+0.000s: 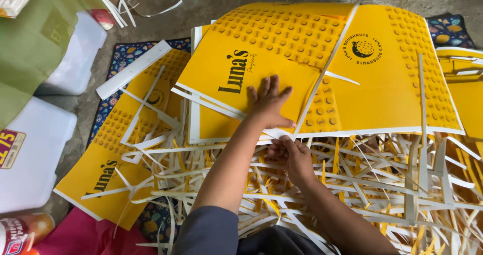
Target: Picking up printed cardboard sheets, shaking off waste paper strips, and stacking them
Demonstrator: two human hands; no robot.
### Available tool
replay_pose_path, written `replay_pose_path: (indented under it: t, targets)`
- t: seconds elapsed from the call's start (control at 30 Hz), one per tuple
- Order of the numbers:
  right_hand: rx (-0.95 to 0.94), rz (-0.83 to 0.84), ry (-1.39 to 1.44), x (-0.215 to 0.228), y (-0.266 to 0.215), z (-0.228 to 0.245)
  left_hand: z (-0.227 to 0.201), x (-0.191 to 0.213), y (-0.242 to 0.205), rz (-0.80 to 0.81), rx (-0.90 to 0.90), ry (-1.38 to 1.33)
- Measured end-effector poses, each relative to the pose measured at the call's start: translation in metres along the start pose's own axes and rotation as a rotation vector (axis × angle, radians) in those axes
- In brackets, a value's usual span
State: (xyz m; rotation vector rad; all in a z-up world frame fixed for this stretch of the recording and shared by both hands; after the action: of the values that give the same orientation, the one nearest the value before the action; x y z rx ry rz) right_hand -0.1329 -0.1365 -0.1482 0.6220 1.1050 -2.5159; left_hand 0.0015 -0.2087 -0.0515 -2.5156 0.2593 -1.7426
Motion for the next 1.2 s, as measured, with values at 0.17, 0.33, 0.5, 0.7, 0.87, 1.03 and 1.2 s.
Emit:
replay_pose_path:
  t: [0.17, 0.33, 0.5, 0.7, 0.87, 1.03, 1.2]
  targets:
    - [-0.028, 0.027, -0.043, 0.005, 0.007, 0.0, 0.001, 0.001, -0.001, 0.095, -0.021, -0.036]
    - [-0.021, 0.044, -0.083, 0.007, 0.013, -0.002, -0.006, 0.006, -0.007, 0.102, -0.013, -0.006]
    - [0.005, 0.034, -0.096, 0.011, 0.016, -0.003, -0.009, 0.006, -0.007, 0.101, -0.01, -0.009]
    - [0.011, 0.005, -0.029, 0.017, 0.023, -0.011, -0.009, 0.006, -0.006, 0.104, 0.003, 0.003]
    - [0.022, -0.013, 0.066, 0.019, 0.027, -0.014, -0.013, 0.007, -0.008, 0.076, 0.001, -0.024]
    - [0.026, 0.0, 0.056, 0.019, 0.026, -0.013, -0.013, 0.008, -0.009, 0.082, -0.001, -0.018]
    - [0.042, 0.015, 0.075, 0.01, 0.011, -0.008, -0.014, 0.01, -0.008, 0.081, -0.001, -0.027]
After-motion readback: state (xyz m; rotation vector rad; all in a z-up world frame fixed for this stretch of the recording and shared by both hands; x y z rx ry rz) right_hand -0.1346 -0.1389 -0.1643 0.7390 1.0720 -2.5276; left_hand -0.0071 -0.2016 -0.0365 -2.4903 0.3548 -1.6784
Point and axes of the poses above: each hand's wrist, its own y-axis towards the middle knuckle, its own x-axis out of the back of the hand, z = x × y, the point moved 7 cm from there along y, towards the middle knuckle, and after that the axes turned 15 degrees about -x, right-handed, at the moved point
